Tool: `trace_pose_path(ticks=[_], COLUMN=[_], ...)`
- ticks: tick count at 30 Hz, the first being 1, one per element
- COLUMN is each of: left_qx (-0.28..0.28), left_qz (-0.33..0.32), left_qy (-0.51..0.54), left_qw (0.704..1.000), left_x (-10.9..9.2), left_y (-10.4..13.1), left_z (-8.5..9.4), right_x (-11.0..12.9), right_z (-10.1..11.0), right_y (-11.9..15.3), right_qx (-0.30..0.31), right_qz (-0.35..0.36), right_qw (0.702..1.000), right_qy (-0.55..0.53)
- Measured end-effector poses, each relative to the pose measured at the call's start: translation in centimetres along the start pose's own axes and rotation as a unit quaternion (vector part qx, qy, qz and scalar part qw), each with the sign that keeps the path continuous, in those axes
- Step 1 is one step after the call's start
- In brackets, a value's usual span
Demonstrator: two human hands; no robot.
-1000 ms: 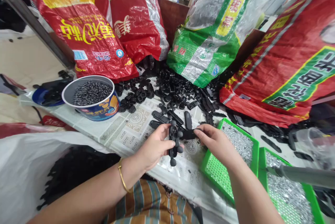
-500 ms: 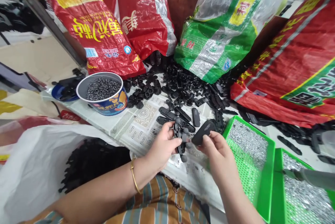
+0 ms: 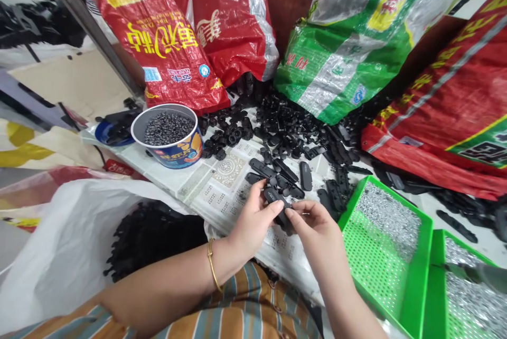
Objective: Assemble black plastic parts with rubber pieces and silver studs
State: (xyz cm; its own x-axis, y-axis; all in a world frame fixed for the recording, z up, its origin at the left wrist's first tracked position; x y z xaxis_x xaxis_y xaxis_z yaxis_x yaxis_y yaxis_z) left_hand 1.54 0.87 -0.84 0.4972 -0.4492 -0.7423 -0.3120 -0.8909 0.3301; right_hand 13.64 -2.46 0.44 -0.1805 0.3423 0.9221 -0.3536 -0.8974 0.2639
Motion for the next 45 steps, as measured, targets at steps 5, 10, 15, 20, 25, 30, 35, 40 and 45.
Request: trace_pose_path(ticks=[5, 10, 15, 20, 25, 30, 35, 40, 45], left_qx=[-0.014, -0.003, 0.003, -0.004, -0.015, -0.026, -0.040, -0.069, -0.034], left_qz=[-0.036, -0.057, -0.064, -0.061, -0.065, -0.068, -0.068, -0.002, 0.135], left_qy=[-0.017, 0.011, 0.019, 0.042, 0.103, -0.005, 0.008, 0.127, 0.195], left_qw=[0.999, 0.998, 0.998, 0.997, 0.993, 0.997, 0.997, 0.989, 0.971], left_x=[0.5, 0.6, 0.8, 0.8, 0.7, 0.5, 0.8, 0.8, -0.5], left_y=[-0.5, -0.4, -0.3, -0.3, -0.5, -0.7, -0.4, -0.5, -1.2], left_z=[0.3, 0.1, 0.1, -0.3, -0.8, -0.2, -0.1, -0.7, -0.4], right_x=[-0.4, -1.0, -1.7, -2.3, -2.0, -1.8, -1.5, -0.8, -0.6], right_z=[0.3, -0.1, -0.5, -0.4, -0.7, -0.5, -0.6, -0.5, 1.9], right_y=[0.4, 0.3, -0.2, -0.4, -0.1, -0.2, -0.3, 0.0, 0.0], right_qx=[-0.043, -0.001, -0.005, -0.036, -0.001, -0.043, -0.049, -0.095, 0.082], right_qz=[0.033, -0.016, -0.030, -0.009, -0.017, -0.054, -0.017, 0.045, 0.187], right_qw=[0.992, 1.000, 1.000, 0.999, 0.999, 0.983, 0.979, 0.992, 0.979], right_qy=[0.115, -0.004, -0.004, 0.014, -0.050, -0.171, -0.199, -0.070, -0.013])
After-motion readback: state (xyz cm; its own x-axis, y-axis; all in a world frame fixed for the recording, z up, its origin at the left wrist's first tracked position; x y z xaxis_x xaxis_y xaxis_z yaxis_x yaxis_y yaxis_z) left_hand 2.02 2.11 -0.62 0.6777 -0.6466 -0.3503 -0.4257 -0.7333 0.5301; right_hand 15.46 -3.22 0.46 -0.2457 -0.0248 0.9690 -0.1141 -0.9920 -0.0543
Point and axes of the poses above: each hand's wrist, its own y-axis away from the middle knuckle, its own z-axis out of the back of the hand, x = y × z, the point moved 1 cm from there along -y, towards the middle knuckle, and after that the axes turned 1 degree about y, right-handed, at the moved point
